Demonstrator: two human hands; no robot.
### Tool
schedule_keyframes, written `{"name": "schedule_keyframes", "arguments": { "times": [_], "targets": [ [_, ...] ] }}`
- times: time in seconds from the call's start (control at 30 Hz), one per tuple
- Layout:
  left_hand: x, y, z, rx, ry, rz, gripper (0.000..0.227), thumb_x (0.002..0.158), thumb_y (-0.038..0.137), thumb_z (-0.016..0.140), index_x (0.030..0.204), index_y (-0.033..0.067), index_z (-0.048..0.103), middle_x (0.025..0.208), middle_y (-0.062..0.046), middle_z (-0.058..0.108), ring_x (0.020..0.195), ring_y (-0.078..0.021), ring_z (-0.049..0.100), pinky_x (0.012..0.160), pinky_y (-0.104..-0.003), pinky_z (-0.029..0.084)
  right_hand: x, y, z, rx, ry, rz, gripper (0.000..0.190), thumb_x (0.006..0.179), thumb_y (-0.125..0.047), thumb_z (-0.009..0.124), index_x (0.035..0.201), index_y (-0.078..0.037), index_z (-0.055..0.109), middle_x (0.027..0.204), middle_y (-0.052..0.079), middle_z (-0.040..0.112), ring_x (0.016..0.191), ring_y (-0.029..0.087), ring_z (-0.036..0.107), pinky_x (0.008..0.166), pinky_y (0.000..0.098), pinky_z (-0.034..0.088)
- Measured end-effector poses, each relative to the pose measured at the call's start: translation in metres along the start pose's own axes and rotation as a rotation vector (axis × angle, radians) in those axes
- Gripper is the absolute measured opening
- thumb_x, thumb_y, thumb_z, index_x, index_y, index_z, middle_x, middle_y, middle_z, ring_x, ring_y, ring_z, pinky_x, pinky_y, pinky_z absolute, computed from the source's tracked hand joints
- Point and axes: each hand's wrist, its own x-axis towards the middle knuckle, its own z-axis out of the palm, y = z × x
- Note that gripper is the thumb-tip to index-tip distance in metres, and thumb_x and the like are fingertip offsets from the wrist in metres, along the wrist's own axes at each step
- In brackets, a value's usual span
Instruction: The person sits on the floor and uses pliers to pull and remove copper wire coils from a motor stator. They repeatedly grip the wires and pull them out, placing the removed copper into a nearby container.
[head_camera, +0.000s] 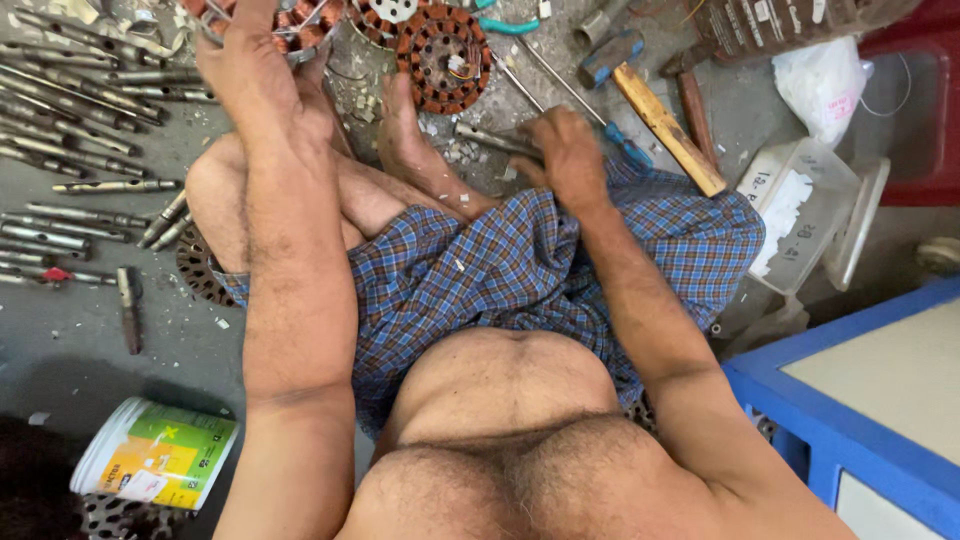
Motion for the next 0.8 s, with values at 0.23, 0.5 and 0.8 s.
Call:
{"name": "schedule_keyframes", "arguments": {
  "times": [0.23, 0.5, 0.8],
  "targets": [
    [-0.004, 0.022, -0.014, -0.14, -0.02, 0.067, 0.068, 0.088, 0.0, 0.077, 0.142, 0.0177, 0.038, 0.114, -0.013, 0.071, 0.099, -0.0273, 0.075, 0.077, -0.047, 0.066, 0.035, -0.006, 0.0, 0.005, -0.232, 0.058, 0.037, 0.082, -0.034, 0.088, 0.107, -0.011, 0.073, 0.104, 0.01, 0.063, 0.104, 0.033, 0.061, 0.088, 0.0478, 0.049],
    [0.003, 0.027, -0.013, -0.32, -0.177, -0.009, 0.039, 0.096, 0.003, 0.073, 0.131, 0.0097, 0.057, 0.114, -0.007, 0.071, 0.108, -0.0265, 0.072, 0.091, -0.05, 0.064, 0.126, -0.003, 0.015, 0.269, 0.075, 0.047, 0.016, 0.104, -0.001, 0.062, 0.117, -0.004, 0.07, 0.118, 0.012, 0.064, 0.108, 0.027, 0.066, 0.092, 0.0359, 0.059],
    [-0.003, 0.029, -0.004, -0.271, -0.19, 0.166, 0.028, 0.104, 0.003, 0.076, 0.126, 0.0077, 0.06, 0.113, -0.007, 0.072, 0.1, -0.023, 0.071, 0.085, -0.041, 0.06, 0.248, 0.017, 0.066, -0.369, -0.026, -0.216, 0.022, 0.097, -0.005, 0.061, 0.118, 0.001, 0.064, 0.108, 0.02, 0.07, 0.103, 0.034, 0.068, 0.08, 0.0468, 0.058]
  ]
}}
